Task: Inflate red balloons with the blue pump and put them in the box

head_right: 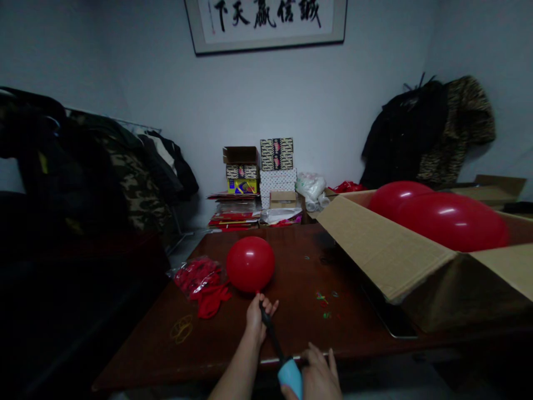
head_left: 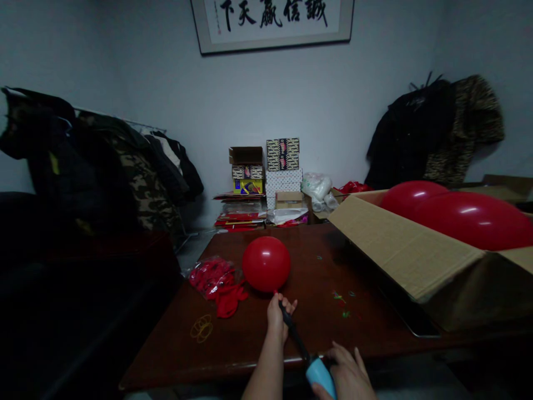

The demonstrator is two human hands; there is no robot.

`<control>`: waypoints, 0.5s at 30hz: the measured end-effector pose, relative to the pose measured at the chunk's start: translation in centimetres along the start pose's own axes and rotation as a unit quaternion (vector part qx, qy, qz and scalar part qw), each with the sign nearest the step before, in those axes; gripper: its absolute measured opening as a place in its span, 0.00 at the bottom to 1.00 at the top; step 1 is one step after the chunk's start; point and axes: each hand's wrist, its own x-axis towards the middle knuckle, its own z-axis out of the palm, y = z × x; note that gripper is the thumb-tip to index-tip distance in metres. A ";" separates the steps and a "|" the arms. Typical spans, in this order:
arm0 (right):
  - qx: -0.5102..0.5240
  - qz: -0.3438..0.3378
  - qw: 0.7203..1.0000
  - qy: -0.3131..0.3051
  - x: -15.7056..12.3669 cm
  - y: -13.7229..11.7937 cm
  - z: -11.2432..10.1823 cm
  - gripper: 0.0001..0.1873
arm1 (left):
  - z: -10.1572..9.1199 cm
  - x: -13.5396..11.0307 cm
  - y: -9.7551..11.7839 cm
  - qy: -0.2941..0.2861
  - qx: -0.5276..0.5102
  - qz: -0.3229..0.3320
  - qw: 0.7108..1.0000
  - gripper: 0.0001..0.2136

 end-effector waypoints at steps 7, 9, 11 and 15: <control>0.012 -0.009 0.999 0.052 2.7 -2.3 -1.1 0.23 | -0.1 0.2 -0.1 -0.009 0.008 0.004 1.000 0.11; 0.014 -0.008 0.998 0.065 3.9 -2.9 -1.3 0.23 | -0.1 0.2 -0.1 -0.012 0.009 0.005 1.000 0.11; 0.016 -0.003 0.998 0.063 4.9 -3.4 -1.4 0.23 | 0.0 0.3 -0.1 -0.011 0.013 0.001 1.000 0.12; 0.005 0.012 0.999 0.050 6.0 -4.0 -1.1 0.22 | 0.0 0.4 -0.2 -0.013 0.023 -0.001 1.000 0.12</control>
